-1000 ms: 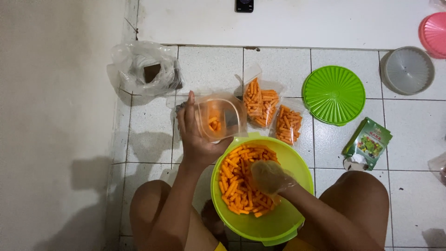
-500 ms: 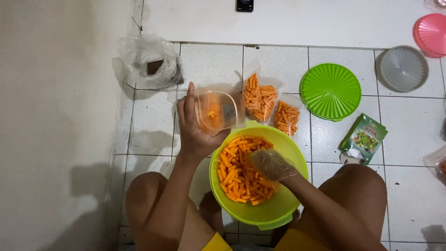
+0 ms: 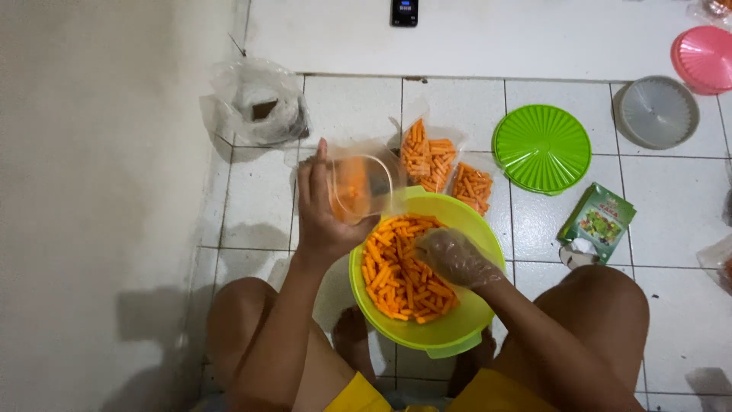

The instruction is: Scooping orange stick snacks from a large bowl into a smaller container for packaging while sitting on the floor.

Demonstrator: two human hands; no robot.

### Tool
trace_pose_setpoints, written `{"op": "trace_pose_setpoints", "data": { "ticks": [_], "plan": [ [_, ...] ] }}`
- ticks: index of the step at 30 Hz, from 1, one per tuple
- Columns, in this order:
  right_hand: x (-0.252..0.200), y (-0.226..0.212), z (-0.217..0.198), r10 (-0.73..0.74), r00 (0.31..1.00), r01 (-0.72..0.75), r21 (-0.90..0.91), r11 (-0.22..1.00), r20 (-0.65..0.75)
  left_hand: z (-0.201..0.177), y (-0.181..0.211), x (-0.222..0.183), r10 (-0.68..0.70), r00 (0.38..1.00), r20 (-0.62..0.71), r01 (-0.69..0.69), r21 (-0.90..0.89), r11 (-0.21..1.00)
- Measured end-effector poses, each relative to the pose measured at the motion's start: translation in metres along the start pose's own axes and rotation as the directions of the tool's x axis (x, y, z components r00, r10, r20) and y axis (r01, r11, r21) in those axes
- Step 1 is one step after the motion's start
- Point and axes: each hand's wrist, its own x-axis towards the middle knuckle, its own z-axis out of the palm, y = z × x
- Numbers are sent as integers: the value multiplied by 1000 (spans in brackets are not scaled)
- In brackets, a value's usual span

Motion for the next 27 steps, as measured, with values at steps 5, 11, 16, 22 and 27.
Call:
{"op": "trace_pose_setpoints", "data": {
  "ticks": [5,11,16,22,27],
  "plan": [
    [-9,-6,1,-60,966,61,-6,998,-253,-2,12,-12,58,998,36,-59,48,997],
    [-18,-55,-50,134,904,-3,307,952,-405,-12,22,-16,67,970,235,-88,80,993],
    [-18,-31,-34,116,804,166,408,898,-583,-13,17,-20,83,947,310,-128,127,984],
    [-31,-58,-68,147,584,296,379,877,-798,-22,26,-20,12,917,398,-102,204,974],
    [-30,-55,-77,187,425,380,362,851,-886,-24,38,-17,9,892,451,-116,212,970]
  ]
}}
